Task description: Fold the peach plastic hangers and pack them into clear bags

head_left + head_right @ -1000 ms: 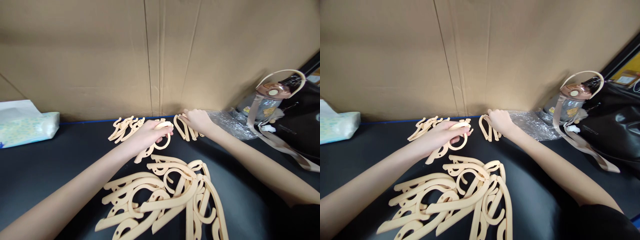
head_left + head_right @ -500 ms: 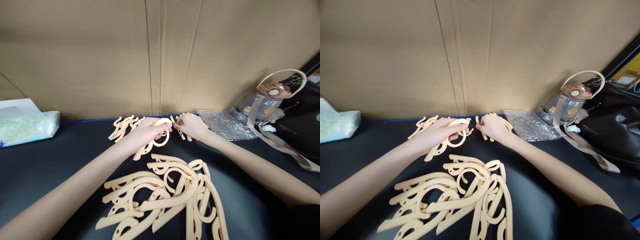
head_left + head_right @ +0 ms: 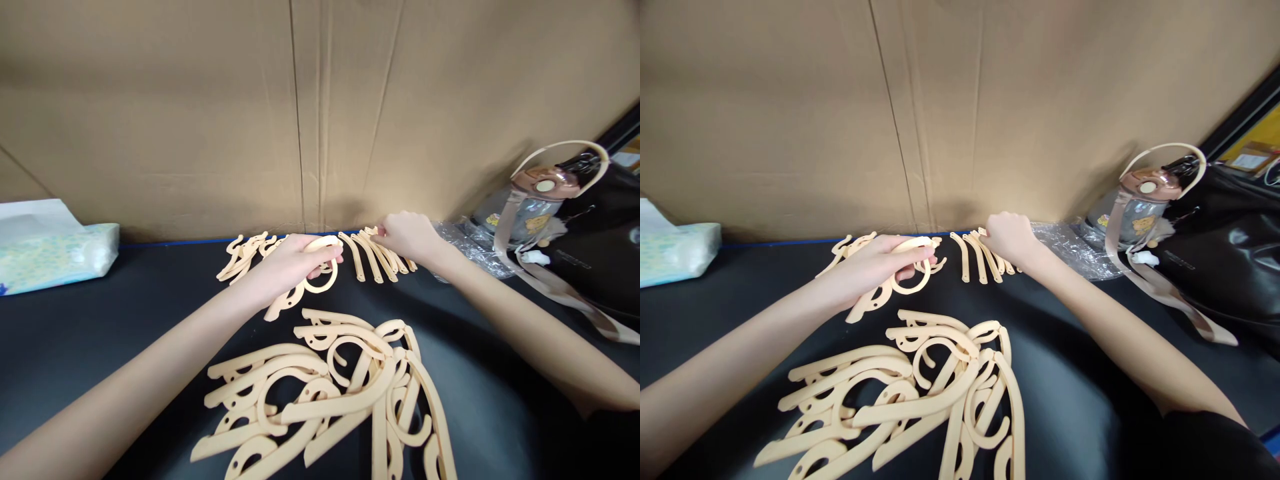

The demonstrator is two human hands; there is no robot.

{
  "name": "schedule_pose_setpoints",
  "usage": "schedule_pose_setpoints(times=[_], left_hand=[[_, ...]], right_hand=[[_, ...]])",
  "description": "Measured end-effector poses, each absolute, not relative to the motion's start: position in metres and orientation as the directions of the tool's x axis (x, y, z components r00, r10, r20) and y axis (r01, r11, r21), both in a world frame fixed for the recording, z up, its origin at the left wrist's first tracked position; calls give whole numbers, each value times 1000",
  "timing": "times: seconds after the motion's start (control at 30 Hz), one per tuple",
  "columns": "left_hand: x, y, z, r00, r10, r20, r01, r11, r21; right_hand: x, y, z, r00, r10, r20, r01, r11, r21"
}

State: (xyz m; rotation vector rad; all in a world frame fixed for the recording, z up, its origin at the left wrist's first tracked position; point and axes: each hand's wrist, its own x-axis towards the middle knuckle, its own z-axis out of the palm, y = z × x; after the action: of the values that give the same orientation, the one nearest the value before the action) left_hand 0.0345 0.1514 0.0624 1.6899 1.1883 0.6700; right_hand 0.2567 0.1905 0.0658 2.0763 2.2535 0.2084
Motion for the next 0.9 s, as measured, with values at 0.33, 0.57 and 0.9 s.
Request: schedule_pose_setpoints(times=[0.33,0.57,0.9], left_hand=[[36,149,66,368,924,-106,431,-69,900],[35,152,62,379,920,-98,420,-77,904],[35,150,64,386,920,-68,399,-100,911]], right_hand=[[256,193,54,-217,976,-20,974,218,68],[256,194,58,-307,951,-42,952,307,0],[288,206,68,-83,996,-39,986,87,143]])
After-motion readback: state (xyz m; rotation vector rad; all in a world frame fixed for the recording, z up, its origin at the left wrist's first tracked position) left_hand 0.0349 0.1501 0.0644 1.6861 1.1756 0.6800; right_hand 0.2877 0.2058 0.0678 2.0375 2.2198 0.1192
